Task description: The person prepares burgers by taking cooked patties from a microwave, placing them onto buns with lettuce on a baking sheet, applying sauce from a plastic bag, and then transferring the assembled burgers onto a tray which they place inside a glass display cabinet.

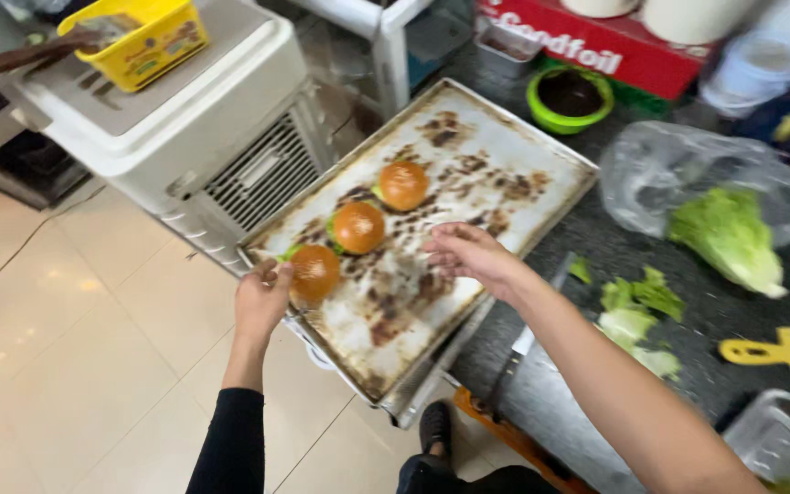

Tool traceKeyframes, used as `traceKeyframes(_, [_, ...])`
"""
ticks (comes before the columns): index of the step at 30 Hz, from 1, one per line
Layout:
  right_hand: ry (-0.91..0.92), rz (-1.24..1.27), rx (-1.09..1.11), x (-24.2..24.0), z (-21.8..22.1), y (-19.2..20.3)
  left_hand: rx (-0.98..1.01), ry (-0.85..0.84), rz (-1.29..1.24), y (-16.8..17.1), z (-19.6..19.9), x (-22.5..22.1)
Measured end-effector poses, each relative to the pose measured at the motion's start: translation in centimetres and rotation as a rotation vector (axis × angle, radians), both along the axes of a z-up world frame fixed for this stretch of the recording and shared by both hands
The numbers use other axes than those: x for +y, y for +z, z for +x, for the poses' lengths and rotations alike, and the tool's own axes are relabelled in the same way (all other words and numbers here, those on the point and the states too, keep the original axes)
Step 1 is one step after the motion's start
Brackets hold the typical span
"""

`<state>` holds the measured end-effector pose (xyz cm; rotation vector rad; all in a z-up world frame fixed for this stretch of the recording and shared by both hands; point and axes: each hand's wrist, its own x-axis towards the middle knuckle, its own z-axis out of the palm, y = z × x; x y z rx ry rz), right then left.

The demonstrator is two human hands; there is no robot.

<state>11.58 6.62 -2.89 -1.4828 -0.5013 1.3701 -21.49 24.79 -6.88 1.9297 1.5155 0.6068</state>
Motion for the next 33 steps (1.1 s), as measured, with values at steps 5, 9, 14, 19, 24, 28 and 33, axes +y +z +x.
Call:
traceKeyframes(5, [-0.074, -0.161, -0.037, 9.6, -2.6, -6.9, -0.026, -0.018, -0.251, -3.2, -1.2, 4.0])
traceKeyframes(9, [-0.070, -0.253, -0.125, 14.2, -4.0, -9.1, 0.018, -0.066, -0.355, -3.6, -0.4, 4.6])
traceKeyframes(14, [-0.065, -0.333, -0.221, 17.1, -5.5, -7.5, 0.213, -0.089, -0.362, -2.0, 1.2, 3.9])
traceKeyframes(19, [0.048, -0.319, -0.203, 18.1, -6.0, -6.6, 0.259, -0.081, -0.335, -0.5, 3.0, 2.6])
traceKeyframes(24, [0.114, -0.298, -0.268, 17.9, -5.7, -6.9, -0.098, -0.073, -0.425, -0.5, 2.8, 1.7])
traceKeyframes(28, [0.097, -0.291, -0.231, 16.4, -5.5, -6.3, -0.292, -0.169, -0.228, -0.7, 2.8, 0.6])
traceKeyframes(33, [-0.007, -0.072, -0.117, 11.5, -3.2, -3.0, -0.483, -0.146, -0.489, 0.9, 3.6, 0.4])
